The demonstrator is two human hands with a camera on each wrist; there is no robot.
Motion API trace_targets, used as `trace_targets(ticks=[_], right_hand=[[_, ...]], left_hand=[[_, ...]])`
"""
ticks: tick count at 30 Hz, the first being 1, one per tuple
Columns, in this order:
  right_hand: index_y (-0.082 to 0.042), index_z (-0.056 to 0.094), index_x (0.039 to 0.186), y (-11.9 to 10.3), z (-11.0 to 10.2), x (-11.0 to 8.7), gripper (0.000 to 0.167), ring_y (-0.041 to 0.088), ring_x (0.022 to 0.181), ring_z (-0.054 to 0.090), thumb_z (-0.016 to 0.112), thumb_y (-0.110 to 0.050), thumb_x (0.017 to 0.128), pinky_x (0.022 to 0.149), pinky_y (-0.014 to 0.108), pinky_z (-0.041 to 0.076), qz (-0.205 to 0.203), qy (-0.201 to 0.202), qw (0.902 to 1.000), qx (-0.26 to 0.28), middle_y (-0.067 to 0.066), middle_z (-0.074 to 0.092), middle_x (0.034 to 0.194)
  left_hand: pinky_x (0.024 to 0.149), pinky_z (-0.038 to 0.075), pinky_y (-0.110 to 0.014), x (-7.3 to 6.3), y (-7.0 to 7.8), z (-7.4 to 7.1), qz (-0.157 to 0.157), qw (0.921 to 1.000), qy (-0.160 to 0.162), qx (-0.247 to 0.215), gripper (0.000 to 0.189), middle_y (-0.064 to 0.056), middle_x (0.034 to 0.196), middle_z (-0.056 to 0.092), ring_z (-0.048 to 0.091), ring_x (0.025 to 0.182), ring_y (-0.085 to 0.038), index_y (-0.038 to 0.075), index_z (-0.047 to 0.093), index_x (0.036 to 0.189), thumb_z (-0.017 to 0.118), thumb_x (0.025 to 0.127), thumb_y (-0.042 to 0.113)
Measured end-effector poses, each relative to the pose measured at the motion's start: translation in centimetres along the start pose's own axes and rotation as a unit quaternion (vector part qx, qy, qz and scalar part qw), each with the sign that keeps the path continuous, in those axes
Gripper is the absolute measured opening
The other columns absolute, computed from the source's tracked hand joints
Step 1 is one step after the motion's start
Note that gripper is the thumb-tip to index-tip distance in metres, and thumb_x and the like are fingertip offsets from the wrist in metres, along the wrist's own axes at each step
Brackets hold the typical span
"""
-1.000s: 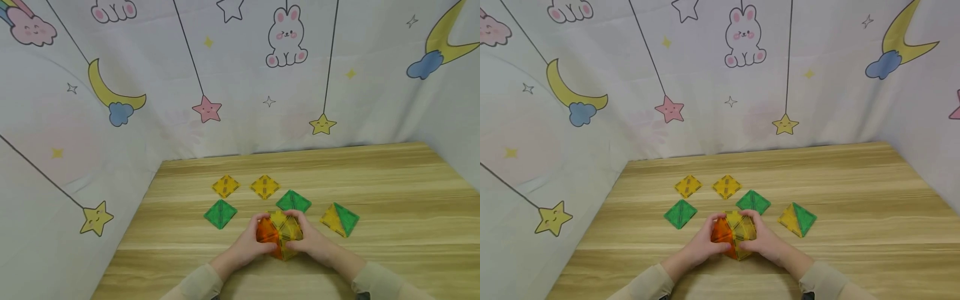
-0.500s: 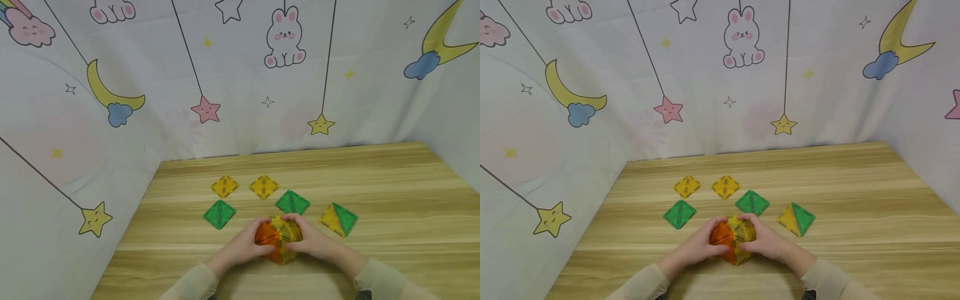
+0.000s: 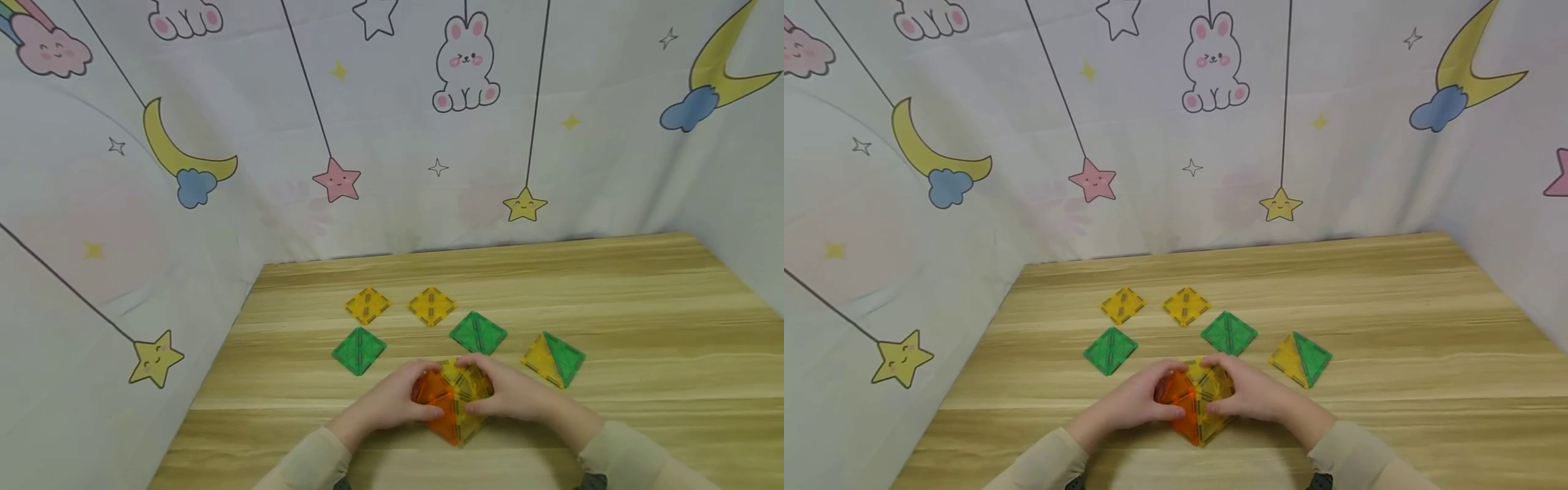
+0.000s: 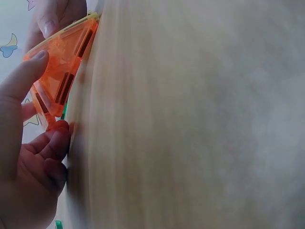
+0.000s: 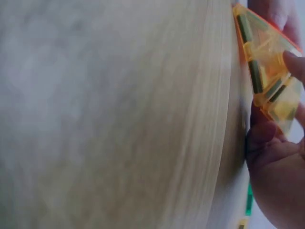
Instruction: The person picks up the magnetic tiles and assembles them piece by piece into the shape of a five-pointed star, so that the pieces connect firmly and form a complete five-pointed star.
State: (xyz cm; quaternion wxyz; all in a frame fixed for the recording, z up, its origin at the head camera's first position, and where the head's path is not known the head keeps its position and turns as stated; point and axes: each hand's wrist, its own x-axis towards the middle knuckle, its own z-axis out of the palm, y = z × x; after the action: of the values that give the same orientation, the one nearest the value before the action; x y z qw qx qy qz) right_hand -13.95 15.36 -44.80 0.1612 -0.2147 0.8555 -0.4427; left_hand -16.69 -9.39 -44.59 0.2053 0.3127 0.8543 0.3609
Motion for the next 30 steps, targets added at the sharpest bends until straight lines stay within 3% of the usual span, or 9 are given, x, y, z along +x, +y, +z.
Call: trace_targets(ticks=[7, 16, 23, 30], right_hand=[[-0.013, 0.046, 0.13, 0.0, -0.2, -0.1, 0.063, 0.031, 0.124, 0.041, 0.074, -0.039, 0.079, 0.099, 0.056, 0.03, -0.026, -0.008, 0.9993, -0.024, 0.012, 0.046, 0.134], [-0.017, 0.047, 0.129, 0.0, -0.3, -0.4, 0.063, 0.026, 0.121, 0.043, 0.074, -0.04, 0.078, 0.098, 0.054, 0.032, -0.024, -0.023, 0.999, -0.03, 0.006, 0.047, 0.133], [-0.022, 0.054, 0.13, 0.4, -0.4, -0.8, 0.062, 0.024, 0.107, 0.047, 0.072, -0.048, 0.077, 0.088, 0.049, 0.041, -0.031, -0.008, 0.9926, -0.117, 0.008, 0.041, 0.122], [-0.023, 0.053, 0.132, 0.7, -0.4, -1.0, 0.067, 0.025, 0.113, 0.045, 0.07, -0.055, 0.075, 0.091, 0.051, 0.04, -0.049, -0.021, 0.9889, -0.138, 0.006, 0.04, 0.128]], left_hand=[[0.085, 0.043, -0.028, 0.0, 0.2, 0.1, 0.011, 0.9992, 0.0, 0.037, 0.063, 0.004, 0.123, 0.052, 0.049, 0.102, -0.007, 0.017, 0.05, 0.131, 0.073, 0.079, 0.043], [0.086, 0.043, -0.027, -0.1, 0.1, 0.3, 0.025, 0.9986, 0.003, 0.048, 0.064, 0.004, 0.12, 0.051, 0.049, 0.102, -0.007, 0.016, 0.05, 0.128, 0.075, 0.077, 0.044], [0.088, 0.04, -0.036, 0.0, -0.5, 0.7, 0.029, 0.9917, 0.02, 0.124, 0.061, 0.002, 0.118, 0.044, 0.044, 0.105, -0.015, 0.029, 0.051, 0.126, 0.07, 0.075, 0.056], [0.096, 0.033, -0.042, 0.1, -0.9, 0.6, 0.052, 0.9874, 0.018, 0.148, 0.066, 0.004, 0.128, 0.043, 0.039, 0.115, -0.016, 0.026, 0.052, 0.13, 0.068, 0.076, 0.059]])
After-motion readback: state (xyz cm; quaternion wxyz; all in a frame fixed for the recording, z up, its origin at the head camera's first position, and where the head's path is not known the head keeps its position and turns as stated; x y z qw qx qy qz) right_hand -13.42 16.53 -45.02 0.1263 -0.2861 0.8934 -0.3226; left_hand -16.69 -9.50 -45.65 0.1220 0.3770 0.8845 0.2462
